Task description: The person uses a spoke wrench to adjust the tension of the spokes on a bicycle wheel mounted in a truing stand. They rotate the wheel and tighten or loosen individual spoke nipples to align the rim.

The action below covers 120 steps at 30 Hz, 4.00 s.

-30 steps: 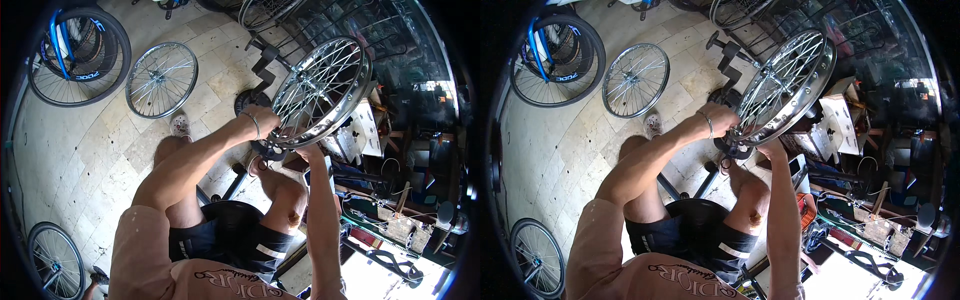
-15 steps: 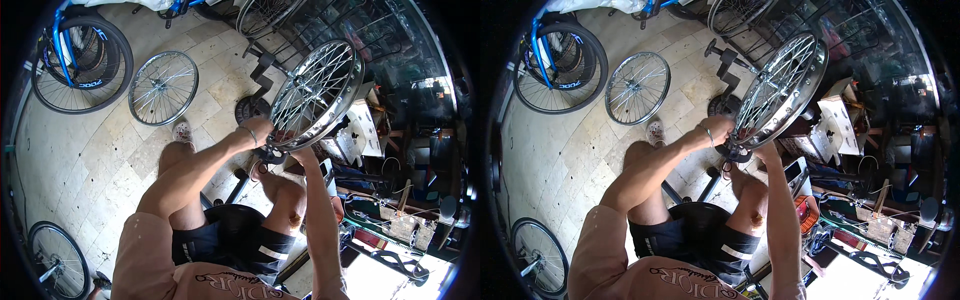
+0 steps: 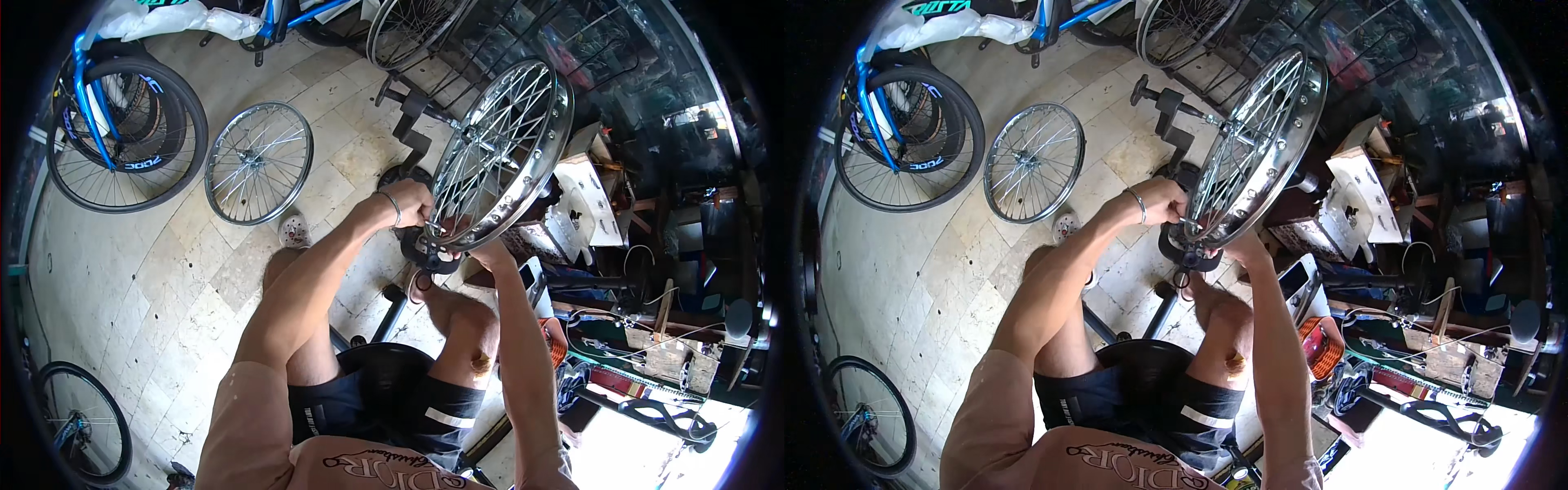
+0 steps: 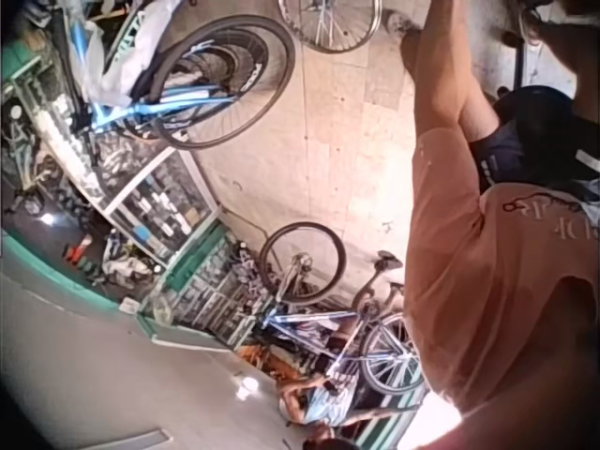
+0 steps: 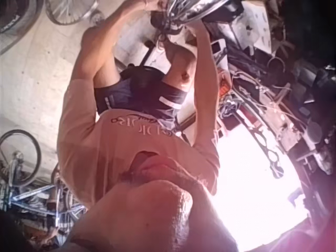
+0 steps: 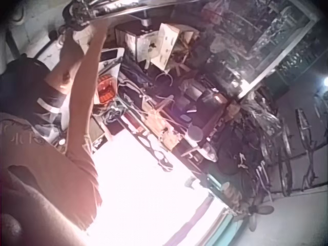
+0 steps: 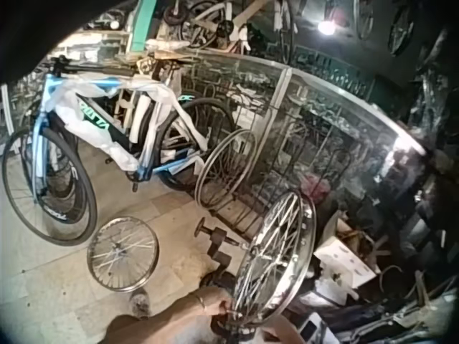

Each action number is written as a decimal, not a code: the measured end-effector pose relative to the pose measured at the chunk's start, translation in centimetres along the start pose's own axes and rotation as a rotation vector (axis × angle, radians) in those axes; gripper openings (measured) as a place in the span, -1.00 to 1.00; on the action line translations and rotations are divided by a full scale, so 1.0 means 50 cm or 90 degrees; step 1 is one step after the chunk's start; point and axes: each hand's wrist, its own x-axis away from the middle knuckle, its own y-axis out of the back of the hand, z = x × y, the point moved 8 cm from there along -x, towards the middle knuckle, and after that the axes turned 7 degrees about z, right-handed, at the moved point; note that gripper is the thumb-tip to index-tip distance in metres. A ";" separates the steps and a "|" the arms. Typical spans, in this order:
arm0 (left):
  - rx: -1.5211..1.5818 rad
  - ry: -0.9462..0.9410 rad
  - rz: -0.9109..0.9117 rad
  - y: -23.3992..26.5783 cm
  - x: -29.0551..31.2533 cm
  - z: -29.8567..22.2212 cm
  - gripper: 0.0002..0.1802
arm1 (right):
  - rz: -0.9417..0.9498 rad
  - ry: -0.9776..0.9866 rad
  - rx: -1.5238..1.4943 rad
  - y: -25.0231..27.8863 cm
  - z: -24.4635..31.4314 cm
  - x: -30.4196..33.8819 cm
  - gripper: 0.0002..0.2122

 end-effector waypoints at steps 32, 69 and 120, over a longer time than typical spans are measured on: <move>-0.054 0.006 0.074 -0.023 -0.044 -0.002 -0.88 | -0.006 0.044 0.211 0.015 -0.012 -0.022 -0.76; 0.153 -0.036 0.135 -0.034 -0.060 0.021 -0.88 | -0.006 0.019 0.267 0.024 0.035 -0.004 -0.60; -0.208 -0.012 0.015 0.018 -0.003 -0.031 -0.90 | 0.030 0.040 -0.017 0.007 0.001 0.010 -0.68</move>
